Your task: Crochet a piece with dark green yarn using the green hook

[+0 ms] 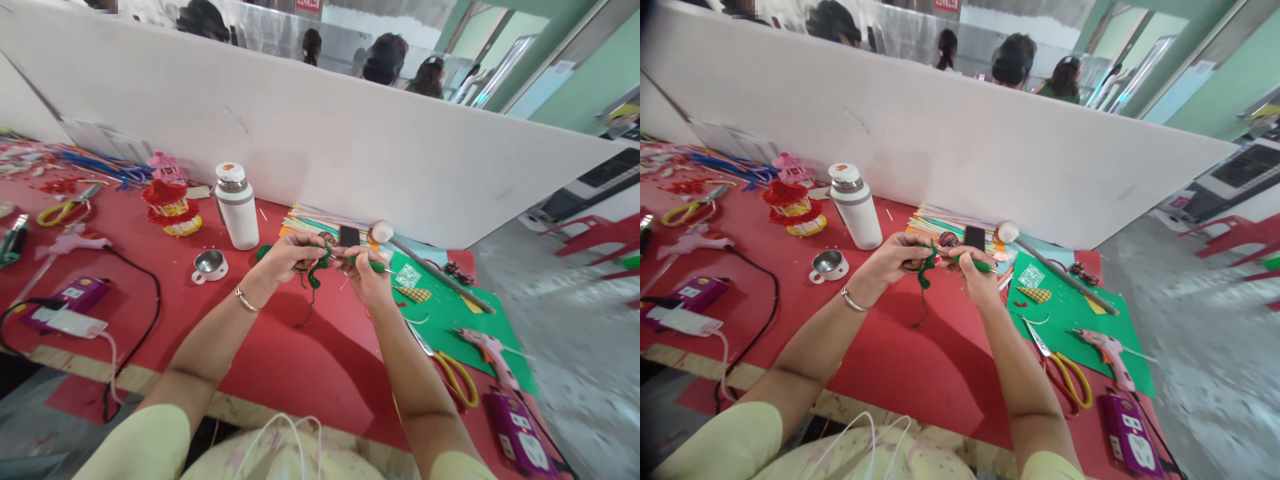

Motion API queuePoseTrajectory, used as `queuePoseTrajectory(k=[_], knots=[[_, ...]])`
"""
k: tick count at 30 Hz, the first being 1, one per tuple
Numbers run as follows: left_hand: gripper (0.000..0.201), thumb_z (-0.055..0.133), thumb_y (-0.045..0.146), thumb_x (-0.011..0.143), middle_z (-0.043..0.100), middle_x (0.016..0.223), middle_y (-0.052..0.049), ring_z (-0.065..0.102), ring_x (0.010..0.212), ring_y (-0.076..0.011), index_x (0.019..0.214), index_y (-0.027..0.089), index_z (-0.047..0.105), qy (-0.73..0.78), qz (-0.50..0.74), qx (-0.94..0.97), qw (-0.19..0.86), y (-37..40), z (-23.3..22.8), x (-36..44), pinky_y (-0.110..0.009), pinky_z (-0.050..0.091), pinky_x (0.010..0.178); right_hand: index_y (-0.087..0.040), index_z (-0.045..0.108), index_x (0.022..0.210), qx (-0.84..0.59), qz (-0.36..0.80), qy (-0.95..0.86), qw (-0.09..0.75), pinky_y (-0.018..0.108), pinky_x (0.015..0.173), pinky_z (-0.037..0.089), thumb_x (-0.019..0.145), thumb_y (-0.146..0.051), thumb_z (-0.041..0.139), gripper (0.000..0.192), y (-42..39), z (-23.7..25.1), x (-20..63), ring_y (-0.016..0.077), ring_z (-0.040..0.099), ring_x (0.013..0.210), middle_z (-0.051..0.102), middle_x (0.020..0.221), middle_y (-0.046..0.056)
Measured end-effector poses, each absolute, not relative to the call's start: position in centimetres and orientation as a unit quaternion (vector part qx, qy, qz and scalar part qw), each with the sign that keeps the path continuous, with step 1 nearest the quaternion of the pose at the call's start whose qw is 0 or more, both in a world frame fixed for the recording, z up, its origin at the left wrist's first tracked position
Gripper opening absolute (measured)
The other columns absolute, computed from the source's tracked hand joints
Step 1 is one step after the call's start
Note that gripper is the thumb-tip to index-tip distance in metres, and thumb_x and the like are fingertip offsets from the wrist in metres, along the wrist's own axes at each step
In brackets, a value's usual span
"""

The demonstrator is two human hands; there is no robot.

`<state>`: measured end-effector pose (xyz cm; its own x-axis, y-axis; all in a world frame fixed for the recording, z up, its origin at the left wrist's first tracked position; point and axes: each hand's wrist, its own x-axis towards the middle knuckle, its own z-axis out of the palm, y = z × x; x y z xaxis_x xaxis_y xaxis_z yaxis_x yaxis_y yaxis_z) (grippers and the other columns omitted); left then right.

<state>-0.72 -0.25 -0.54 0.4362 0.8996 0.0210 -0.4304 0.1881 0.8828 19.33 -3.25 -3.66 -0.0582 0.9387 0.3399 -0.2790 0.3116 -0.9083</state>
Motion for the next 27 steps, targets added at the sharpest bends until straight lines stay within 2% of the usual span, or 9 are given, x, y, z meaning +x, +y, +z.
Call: queuePoseTrajectory(k=[3,9,20,27], knots=[[0.025,0.093,0.022,0.059,0.062,0.054,0.000,0.035,0.040,-0.0017,0.077,0.013,0.078,0.261,0.462,0.440,0.724,-0.30,-0.44,-0.82,-0.018,0.016,0.041,-0.027,0.074,0.094,-0.310,0.501,-0.524,0.615,0.036,0.069,0.063,0.087,-0.059,0.073,0.034,-3.58,-3.38,18.95,0.0211,0.078,0.081,0.082,0.103,0.004],[0.025,0.092,0.026,0.061,0.058,0.052,0.001,0.036,0.040,-0.0026,0.077,0.013,0.077,0.274,0.451,0.435,0.730,-0.47,-0.27,-0.81,-0.018,0.017,0.040,-0.025,0.074,0.092,-0.303,0.499,-0.520,0.623,0.030,0.062,0.058,0.087,-0.058,0.074,0.033,-3.73,-3.14,18.92,0.0171,0.075,0.071,0.083,0.100,0.004],[0.026,0.092,0.026,0.060,0.058,0.052,0.002,0.035,0.040,-0.0023,0.078,0.014,0.077,0.268,0.462,0.436,0.725,-0.52,-0.22,-0.75,-0.018,0.016,0.041,-0.026,0.074,0.094,-0.307,0.468,-0.541,0.628,0.037,0.069,0.062,0.086,-0.057,0.076,0.032,-3.67,-3.45,19.20,0.0210,0.076,0.078,0.082,0.103,0.005],[0.029,0.094,0.028,0.058,0.060,0.054,0.002,0.034,0.040,-0.0016,0.078,0.014,0.076,0.283,0.494,0.440,0.694,-0.87,0.08,-0.34,-0.019,0.016,0.040,-0.027,0.072,0.094,-0.331,0.468,-0.527,0.627,0.034,0.065,0.060,0.088,-0.064,0.069,0.037,-3.79,-3.42,18.52,0.0204,0.075,0.081,0.080,0.101,0.004]])
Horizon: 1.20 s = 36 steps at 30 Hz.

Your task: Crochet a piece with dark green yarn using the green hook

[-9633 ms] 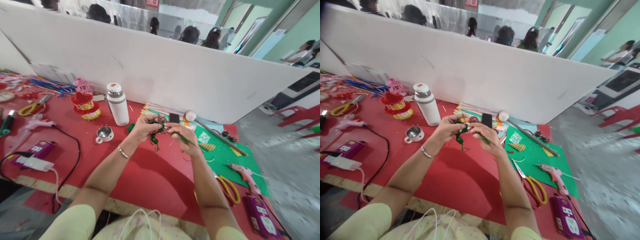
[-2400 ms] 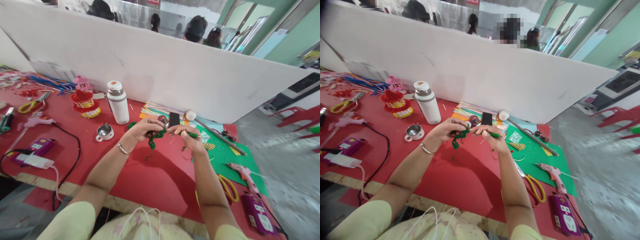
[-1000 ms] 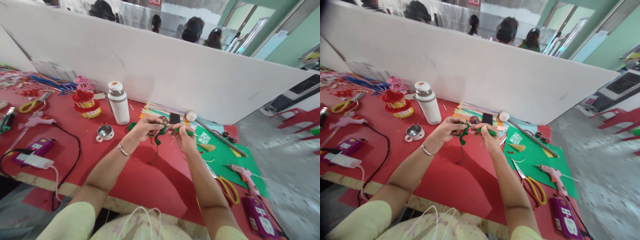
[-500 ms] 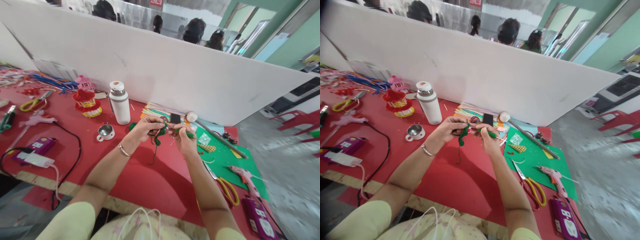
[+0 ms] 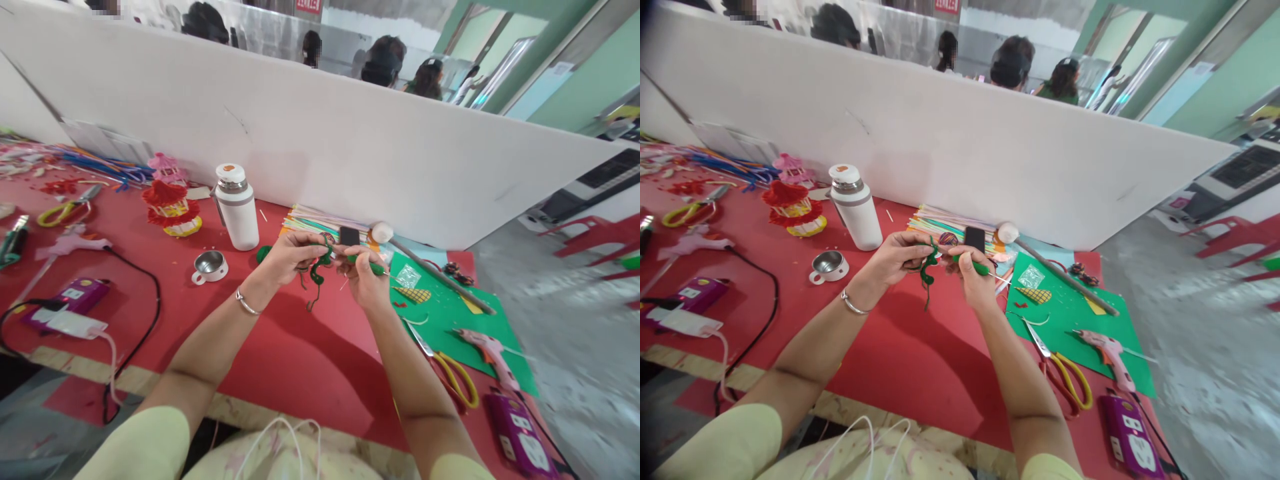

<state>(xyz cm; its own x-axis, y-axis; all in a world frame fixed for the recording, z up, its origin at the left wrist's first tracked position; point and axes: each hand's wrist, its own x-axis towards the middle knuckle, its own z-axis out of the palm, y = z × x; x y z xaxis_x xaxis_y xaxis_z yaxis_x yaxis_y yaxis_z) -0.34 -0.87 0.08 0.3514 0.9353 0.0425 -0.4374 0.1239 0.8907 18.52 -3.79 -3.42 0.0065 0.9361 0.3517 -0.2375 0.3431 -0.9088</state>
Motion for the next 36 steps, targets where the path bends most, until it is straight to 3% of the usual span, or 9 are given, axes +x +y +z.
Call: queuePoseTrajectory(k=[4,10,14,21,24,27,31,34,36], knots=[[0.030,0.094,0.032,0.060,0.059,0.054,0.003,0.036,0.040,-0.0024,0.076,0.014,0.075,0.294,0.501,0.445,0.682,-0.9,-0.1,-0.1,-0.020,0.018,0.039,-0.027,0.071,0.093,-0.330,0.503,-0.490,0.631,0.031,0.064,0.060,0.088,-0.062,0.070,0.035,-3.7,-3.3,18.1,0.0191,0.074,0.083,0.078,0.096,0.002],[0.028,0.091,0.037,0.068,0.055,0.054,0.003,0.039,0.042,-0.0038,0.076,0.015,0.076,0.323,0.515,0.485,0.629,-0.9,-0.6,0.1,-0.021,0.023,0.040,-0.025,0.071,0.092,-0.338,0.535,-0.470,0.616,0.026,0.058,0.054,0.084,-0.060,0.076,0.037,-3.4,-3.0,18.8,0.0145,0.069,0.070,0.074,0.079,0.000],[0.025,0.089,0.036,0.071,0.050,0.051,0.005,0.037,0.042,-0.0033,0.077,0.015,0.076,0.327,0.546,0.479,0.605,-0.9,-0.8,0.5,-0.021,0.024,0.041,-0.027,0.073,0.107,-0.325,0.557,-0.489,0.588,0.025,0.059,0.054,0.073,-0.052,0.088,0.045,-3.3,-2.7,19.2,0.0123,0.066,0.068,0.078,0.091,0.000],[0.022,0.087,0.034,0.072,0.047,0.049,0.007,0.037,0.042,-0.0036,0.076,0.017,0.074,0.343,0.589,0.454,0.574,-0.8,-1.4,1.5,-0.021,0.024,0.041,-0.027,0.075,0.112,-0.349,0.542,-0.504,0.574,0.026,0.061,0.054,0.081,-0.054,0.080,0.042,-2.6,-2.8,19.7,0.0137,0.069,0.073,0.080,0.097,0.001],[0.020,0.087,0.032,0.072,0.051,0.050,0.006,0.038,0.042,-0.0039,0.077,0.017,0.074,0.345,0.622,0.420,0.564,-0.5,-1.4,1.6,-0.021,0.027,0.041,-0.023,0.079,0.106,-0.433,0.444,-0.636,0.460,0.028,0.065,0.052,0.084,-0.048,0.078,0.034,-1.7,-3.3,22.3,0.0160,0.069,0.075,0.081,0.093,0.002],[0.018,0.086,0.031,0.073,0.053,0.051,0.006,0.039,0.042,-0.0037,0.076,0.018,0.073,0.347,0.626,0.396,0.576,-0.2,-1.3,1.5,-0.021,0.027,0.041,-0.022,0.082,0.093,-0.529,0.235,-0.768,0.273,0.030,0.073,0.051,0.087,-0.034,0.073,0.016,-0.5,-4.4,25.5,0.0185,0.069,0.078,0.081,0.086,0.003],[0.017,0.087,0.028,0.073,0.054,0.051,0.005,0.039,0.042,-0.0031,0.075,0.018,0.074,0.345,0.635,0.380,0.577,0.1,-1.5,1.4,-0.021,0.024,0.040,-0.022,0.081,0.104,-0.625,0.075,-0.777,0.018,0.032,0.083,0.052,0.089,-0.025,0.065,0.022,0.8,-6.3,27.1,0.0260,0.074,0.099,0.081,0.105,0.010],[0.018,0.088,0.029,0.071,0.055,0.051,0.005,0.039,0.041,-0.0028,0.074,0.018,0.074,0.345,0.639,0.372,0.578,0.2,-1.5,1.4,-0.021,0.024,0.039,-0.025,0.078,0.113,-0.591,0.065,-0.802,-0.054,0.032,0.092,0.052,0.087,-0.021,0.065,0.030,1.2,-7.4,25.8,0.0270,0.071,0.115,0.078,0.122,0.009],[0.019,0.089,0.029,0.069,0.054,0.049,0.005,0.038,0.040,-0.0027,0.074,0.018,0.074,0.341,0.646,0.365,0.578,0.2,-1.6,1.4,-0.020,0.023,0.038,-0.022,0.078,0.111,-0.593,0.064,-0.799,-0.073,0.033,0.094,0.053,0.084,-0.019,0.067,0.029,1.4,-7.9,24.7,0.0289,0.071,0.116,0.077,0.122,0.012]])
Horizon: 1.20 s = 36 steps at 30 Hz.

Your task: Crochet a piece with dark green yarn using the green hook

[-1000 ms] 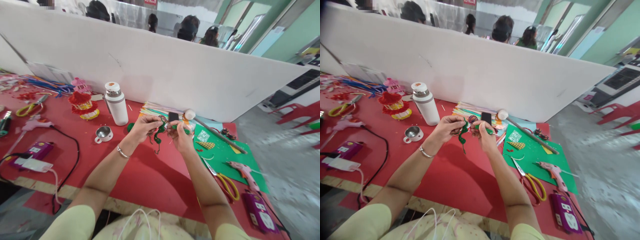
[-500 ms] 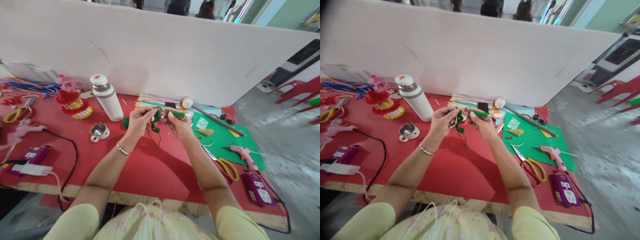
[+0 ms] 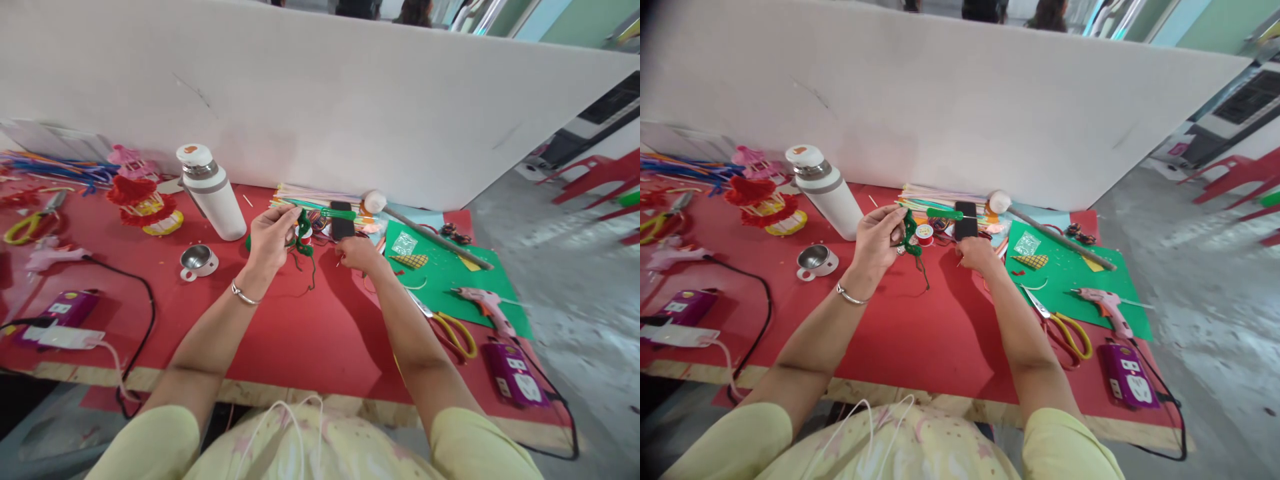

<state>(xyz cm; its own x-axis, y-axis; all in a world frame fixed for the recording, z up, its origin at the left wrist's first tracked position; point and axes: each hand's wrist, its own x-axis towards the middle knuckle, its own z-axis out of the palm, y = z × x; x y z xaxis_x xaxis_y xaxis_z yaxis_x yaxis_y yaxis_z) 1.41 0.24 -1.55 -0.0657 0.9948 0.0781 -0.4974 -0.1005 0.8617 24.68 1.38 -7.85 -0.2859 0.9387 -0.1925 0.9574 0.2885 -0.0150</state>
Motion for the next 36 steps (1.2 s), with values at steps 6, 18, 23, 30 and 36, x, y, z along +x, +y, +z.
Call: queuePoseTrajectory(k=[6,18,23,30,36], knots=[[0.021,0.091,0.030,0.066,0.054,0.048,0.005,0.039,0.039,-0.0027,0.074,0.017,0.076,0.329,0.655,0.363,0.576,0.4,-1.6,1.2,-0.019,0.024,0.037,-0.008,0.077,0.111,0.625,-0.044,0.770,0.116,0.037,0.088,0.057,0.084,-0.013,0.063,0.030,1.5,-8.0,23.0,0.0345,0.075,0.106,0.077,0.111,0.025],[0.027,0.091,0.034,0.065,0.050,0.046,0.007,0.037,0.037,-0.0023,0.080,0.015,0.078,0.331,0.671,0.362,0.556,0.6,-1.8,1.3,-0.018,0.022,0.036,-0.004,0.077,0.106,0.631,-0.064,0.765,0.109,0.037,0.084,0.056,0.082,-0.012,0.064,0.028,1.2,-7.2,22.5,0.0365,0.075,0.107,0.077,0.110,0.028],[0.027,0.089,0.035,0.067,0.051,0.048,0.006,0.038,0.039,-0.0029,0.081,0.014,0.078,0.355,0.663,0.371,0.545,1.4,-2.5,1.1,-0.018,0.024,0.037,-0.020,0.079,0.095,0.555,-0.173,0.810,0.075,0.023,0.077,0.053,0.081,-0.018,0.069,0.018,0.4,-4.7,23.9,0.0186,0.075,0.091,0.081,0.096,0.005],[0.027,0.088,0.035,0.068,0.051,0.049,0.006,0.037,0.041,-0.0029,0.081,0.014,0.078,0.364,0.656,0.402,0.525,1.1,-2.6,1.7,-0.018,0.025,0.038,-0.019,0.071,0.095,0.381,-0.299,0.779,-0.399,0.024,0.065,0.052,0.093,-0.030,0.067,0.013,-4.0,0.0,21.7,0.0134,0.066,0.075,0.072,0.088,0.003],[0.021,0.085,0.034,0.074,0.049,0.049,0.006,0.036,0.042,-0.0037,0.081,0.015,0.079,0.347,0.615,0.442,0.553,0.0,-2.5,2.3,-0.018,0.026,0.040,-0.022,0.074,0.109,0.410,-0.013,0.788,-0.459,0.030,0.076,0.055,0.099,-0.023,0.060,0.018,-4.4,-0.7,20.1,0.0179,0.069,0.088,0.073,0.098,0.007]])
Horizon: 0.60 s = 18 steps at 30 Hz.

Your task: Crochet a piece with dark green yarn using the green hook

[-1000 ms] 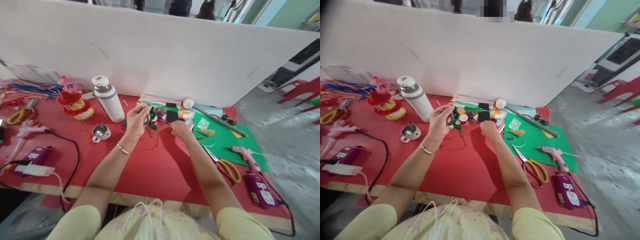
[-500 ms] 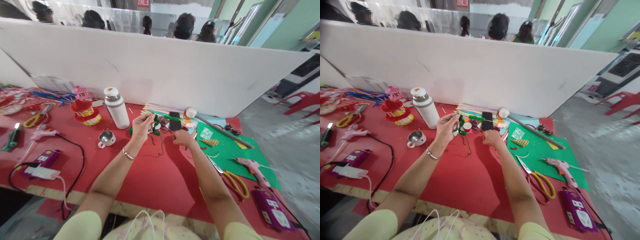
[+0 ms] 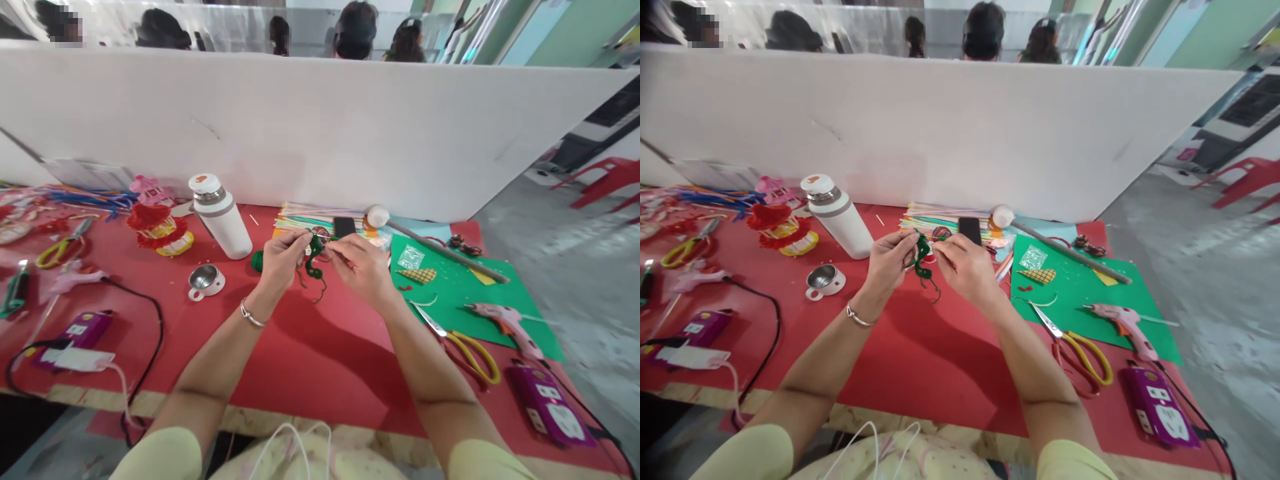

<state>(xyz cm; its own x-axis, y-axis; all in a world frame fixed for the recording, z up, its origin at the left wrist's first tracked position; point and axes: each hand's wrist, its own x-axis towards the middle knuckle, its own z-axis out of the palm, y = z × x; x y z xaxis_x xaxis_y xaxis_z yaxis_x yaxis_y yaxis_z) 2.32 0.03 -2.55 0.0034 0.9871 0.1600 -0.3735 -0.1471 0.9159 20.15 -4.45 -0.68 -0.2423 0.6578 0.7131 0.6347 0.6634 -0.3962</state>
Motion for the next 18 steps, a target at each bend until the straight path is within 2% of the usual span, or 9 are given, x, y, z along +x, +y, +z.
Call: queuePoseTrajectory(k=[4,11,18], knots=[[0.022,0.084,0.036,0.076,0.056,0.053,0.003,0.039,0.043,-0.0040,0.081,0.015,0.079,0.341,0.604,0.462,0.552,-0.37,-2.37,2.54,-0.018,0.027,0.041,-0.022,0.074,0.110,-0.440,-0.044,-0.784,0.436,0.030,0.076,0.054,0.101,-0.024,0.057,0.020,-4.54,-1.09,20.31,0.0186,0.070,0.087,0.074,0.097,0.007],[0.023,0.084,0.037,0.076,0.053,0.051,0.004,0.038,0.044,-0.0040,0.084,0.016,0.080,0.338,0.604,0.466,0.551,-0.70,-2.31,2.76,-0.018,0.027,0.041,-0.021,0.075,0.111,-0.465,-0.079,-0.781,0.409,0.029,0.076,0.052,0.103,-0.025,0.055,0.022,-5.03,-0.77,20.30,0.0178,0.071,0.089,0.077,0.102,0.007],[0.023,0.084,0.036,0.075,0.056,0.054,0.003,0.039,0.045,-0.0044,0.082,0.015,0.079,0.348,0.605,0.468,0.542,-0.90,-2.07,3.00,-0.019,0.029,0.042,-0.023,0.075,0.113,-0.485,-0.099,-0.786,0.371,0.030,0.074,0.048,0.104,-0.026,0.053,0.024,-5.18,-0.54,20.50,0.0172,0.070,0.089,0.077,0.104,0.006]])
